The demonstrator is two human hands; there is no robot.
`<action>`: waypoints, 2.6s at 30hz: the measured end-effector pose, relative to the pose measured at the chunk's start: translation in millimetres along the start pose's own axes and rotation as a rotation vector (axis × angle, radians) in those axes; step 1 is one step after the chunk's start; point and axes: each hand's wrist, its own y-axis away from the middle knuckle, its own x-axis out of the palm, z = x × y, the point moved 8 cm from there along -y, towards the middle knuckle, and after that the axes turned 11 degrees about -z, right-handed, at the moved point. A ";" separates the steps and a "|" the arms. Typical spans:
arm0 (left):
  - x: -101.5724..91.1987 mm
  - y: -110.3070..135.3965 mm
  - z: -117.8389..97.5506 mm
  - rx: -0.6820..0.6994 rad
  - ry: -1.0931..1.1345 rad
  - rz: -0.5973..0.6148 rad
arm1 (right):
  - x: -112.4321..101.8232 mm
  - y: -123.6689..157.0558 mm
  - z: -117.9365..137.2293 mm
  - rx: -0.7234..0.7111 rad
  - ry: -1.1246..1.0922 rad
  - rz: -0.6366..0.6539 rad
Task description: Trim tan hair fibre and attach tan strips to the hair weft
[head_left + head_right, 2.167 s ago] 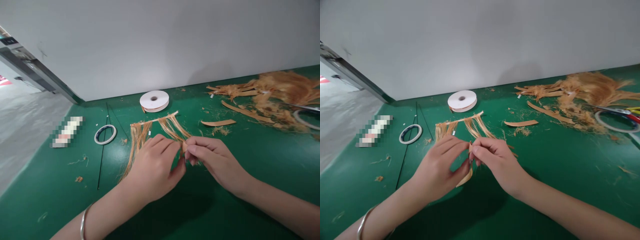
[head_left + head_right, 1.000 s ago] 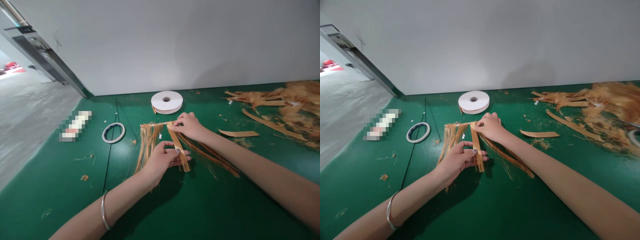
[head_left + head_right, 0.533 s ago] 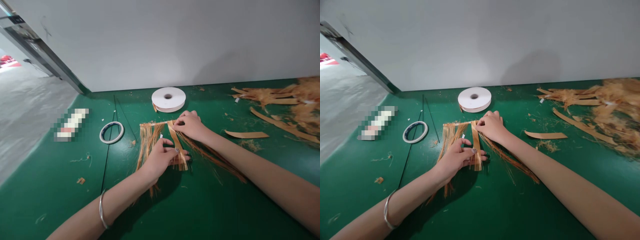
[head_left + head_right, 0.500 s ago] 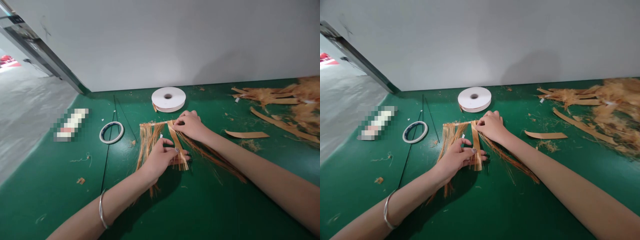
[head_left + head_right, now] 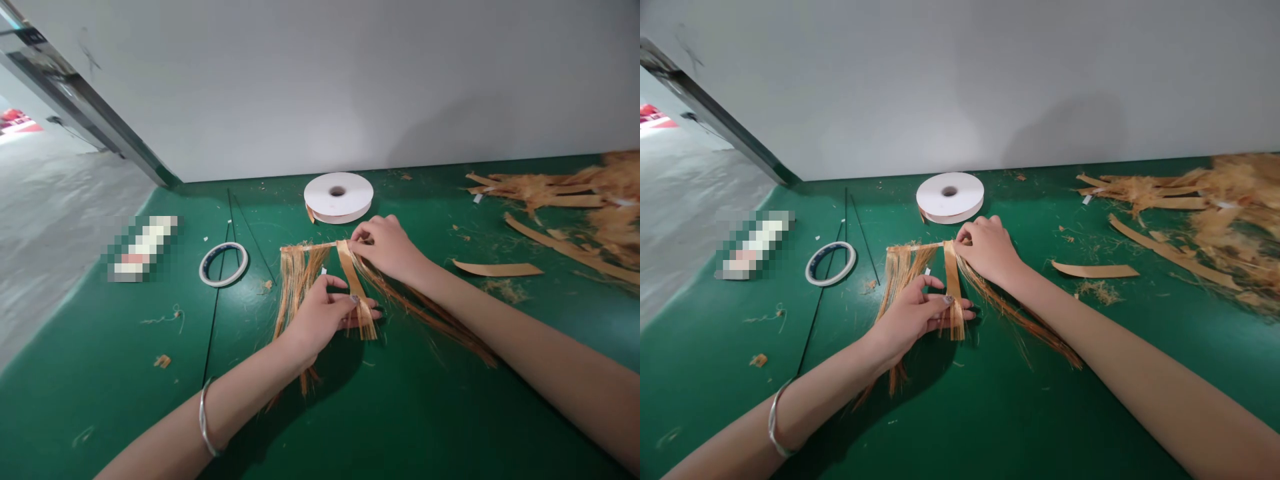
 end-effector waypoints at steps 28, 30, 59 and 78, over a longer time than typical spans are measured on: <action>2.6 2.7 5.0 -0.025 -0.050 0.031 | 7.9 15.8 9.0 -0.352 0.223 -0.001; 2.8 2.6 4.9 -0.013 -0.041 0.044 | 6.8 15.9 8.6 -0.359 0.233 -0.011; 5.3 59.7 3.3 0.034 -0.576 0.273 | -51.5 7.9 -8.9 -0.090 -0.077 -0.084; 15.4 38.5 -26.1 1.320 -1.653 0.093 | -48.7 118.1 22.9 -0.401 0.003 0.167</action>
